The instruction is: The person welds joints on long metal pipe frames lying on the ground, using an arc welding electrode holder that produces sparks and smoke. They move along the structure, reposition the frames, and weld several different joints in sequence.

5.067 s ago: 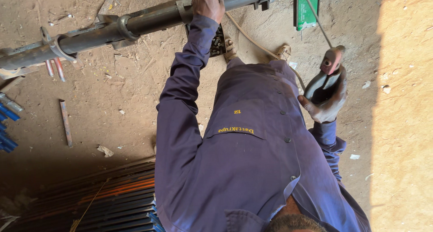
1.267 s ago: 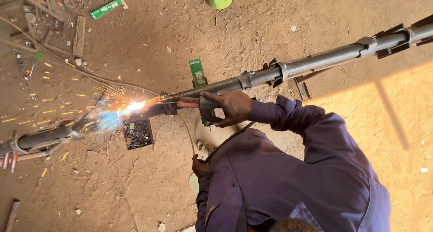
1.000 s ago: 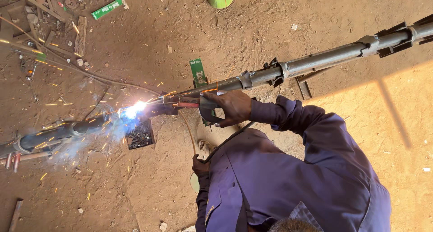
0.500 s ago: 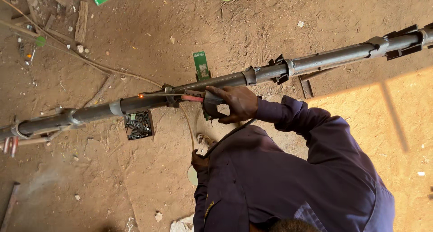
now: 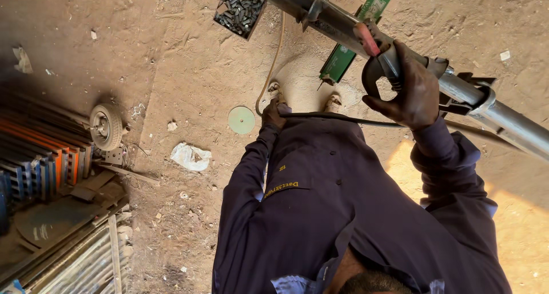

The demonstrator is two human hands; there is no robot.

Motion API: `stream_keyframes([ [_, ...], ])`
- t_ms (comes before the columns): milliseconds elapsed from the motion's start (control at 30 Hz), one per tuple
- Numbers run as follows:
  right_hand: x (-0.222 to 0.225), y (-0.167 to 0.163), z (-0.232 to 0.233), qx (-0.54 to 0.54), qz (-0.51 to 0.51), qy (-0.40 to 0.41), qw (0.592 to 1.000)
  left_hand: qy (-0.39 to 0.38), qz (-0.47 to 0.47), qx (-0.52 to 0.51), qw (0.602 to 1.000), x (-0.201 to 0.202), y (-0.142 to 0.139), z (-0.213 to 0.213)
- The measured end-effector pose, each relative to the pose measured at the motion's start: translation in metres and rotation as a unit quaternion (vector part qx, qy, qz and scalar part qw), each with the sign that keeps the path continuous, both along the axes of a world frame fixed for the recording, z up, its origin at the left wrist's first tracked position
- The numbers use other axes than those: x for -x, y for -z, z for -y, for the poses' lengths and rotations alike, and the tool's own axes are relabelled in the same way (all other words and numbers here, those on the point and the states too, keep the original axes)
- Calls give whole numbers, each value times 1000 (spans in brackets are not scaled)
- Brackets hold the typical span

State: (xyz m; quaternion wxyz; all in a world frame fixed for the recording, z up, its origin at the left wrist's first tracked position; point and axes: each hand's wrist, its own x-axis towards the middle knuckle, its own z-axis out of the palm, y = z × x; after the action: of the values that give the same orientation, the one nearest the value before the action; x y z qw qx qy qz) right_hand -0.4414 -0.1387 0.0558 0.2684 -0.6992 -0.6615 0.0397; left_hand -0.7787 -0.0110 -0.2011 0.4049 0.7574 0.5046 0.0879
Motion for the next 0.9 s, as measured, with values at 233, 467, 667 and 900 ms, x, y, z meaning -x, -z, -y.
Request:
stream_keyframes([
  [233,5,-11,-7,16,10,8,1000,9,-17,-18,1000,3,1,4],
  [467,4,-6,-9,24,4,6,1000,-2,-41,8,999,6,1,6],
  [667,2,-4,-7,72,-54,56,994,-38,-4,20,999,-3,-9,10],
  [900,-5,-17,2,86,-95,101,987,11,30,-39,999,-27,-29,14],
])
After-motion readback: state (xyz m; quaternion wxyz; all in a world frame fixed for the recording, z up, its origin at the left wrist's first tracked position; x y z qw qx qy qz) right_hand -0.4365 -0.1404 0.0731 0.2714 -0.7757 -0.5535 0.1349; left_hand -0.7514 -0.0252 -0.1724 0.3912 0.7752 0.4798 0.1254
